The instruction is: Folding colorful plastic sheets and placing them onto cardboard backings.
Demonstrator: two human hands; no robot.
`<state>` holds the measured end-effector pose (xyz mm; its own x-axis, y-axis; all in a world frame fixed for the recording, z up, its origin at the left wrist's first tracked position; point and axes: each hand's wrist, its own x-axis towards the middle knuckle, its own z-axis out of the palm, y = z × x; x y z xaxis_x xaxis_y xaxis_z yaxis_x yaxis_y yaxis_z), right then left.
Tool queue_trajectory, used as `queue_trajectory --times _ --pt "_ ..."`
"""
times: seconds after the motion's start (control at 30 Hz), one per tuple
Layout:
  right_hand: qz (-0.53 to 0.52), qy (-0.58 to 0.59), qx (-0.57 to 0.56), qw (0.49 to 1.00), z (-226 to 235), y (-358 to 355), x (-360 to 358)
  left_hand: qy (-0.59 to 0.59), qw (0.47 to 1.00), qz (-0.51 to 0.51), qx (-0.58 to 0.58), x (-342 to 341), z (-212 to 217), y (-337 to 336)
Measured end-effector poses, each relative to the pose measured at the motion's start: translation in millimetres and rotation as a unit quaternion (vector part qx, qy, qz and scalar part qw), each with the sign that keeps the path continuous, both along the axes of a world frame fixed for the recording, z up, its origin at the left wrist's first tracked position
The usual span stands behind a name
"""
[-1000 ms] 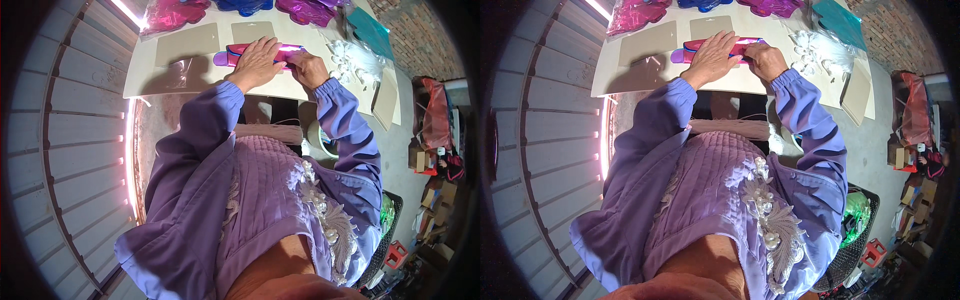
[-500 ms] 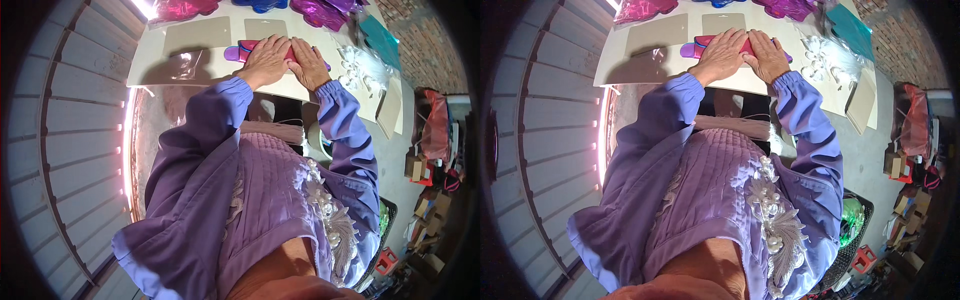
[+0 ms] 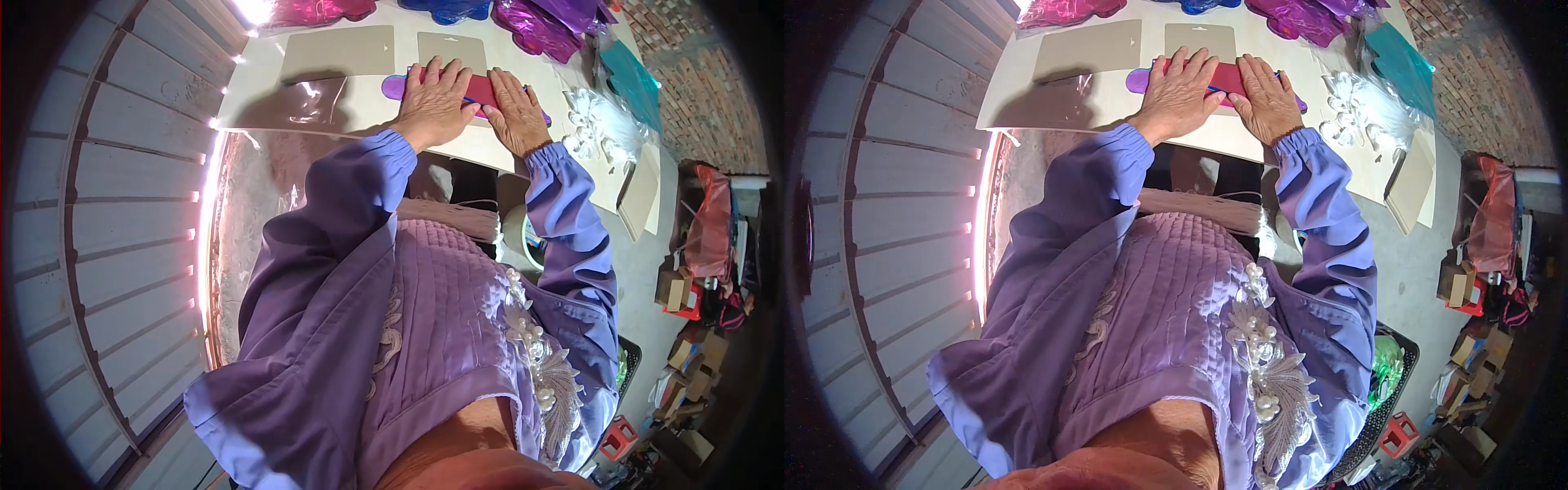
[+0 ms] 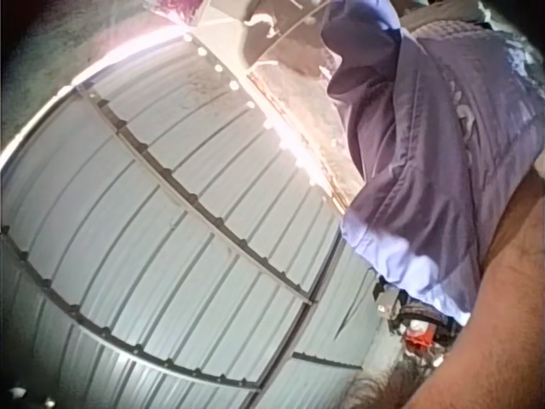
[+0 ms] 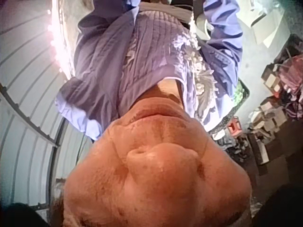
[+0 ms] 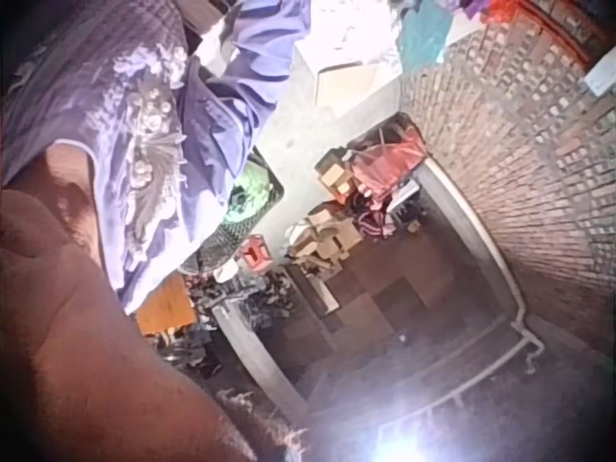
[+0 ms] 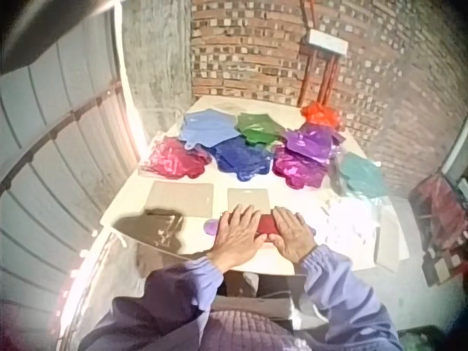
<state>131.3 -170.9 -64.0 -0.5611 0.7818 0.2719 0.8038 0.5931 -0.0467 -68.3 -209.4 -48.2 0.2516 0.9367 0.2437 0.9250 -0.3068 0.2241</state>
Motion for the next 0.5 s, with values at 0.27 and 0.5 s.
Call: queue_trajectory --times 0.27,0.5 --pt "0.0 0.021 0.017 1.0 11.9 40.3 96.0 0.017 0.999 -0.023 -0.016 84.7 14.3 50.6" --pt "-0.01 0.032 -0.01 0.999 14.0 45.0 179.4 0.05 0.998 -0.02 -0.018 129.0 9.8 68.9"
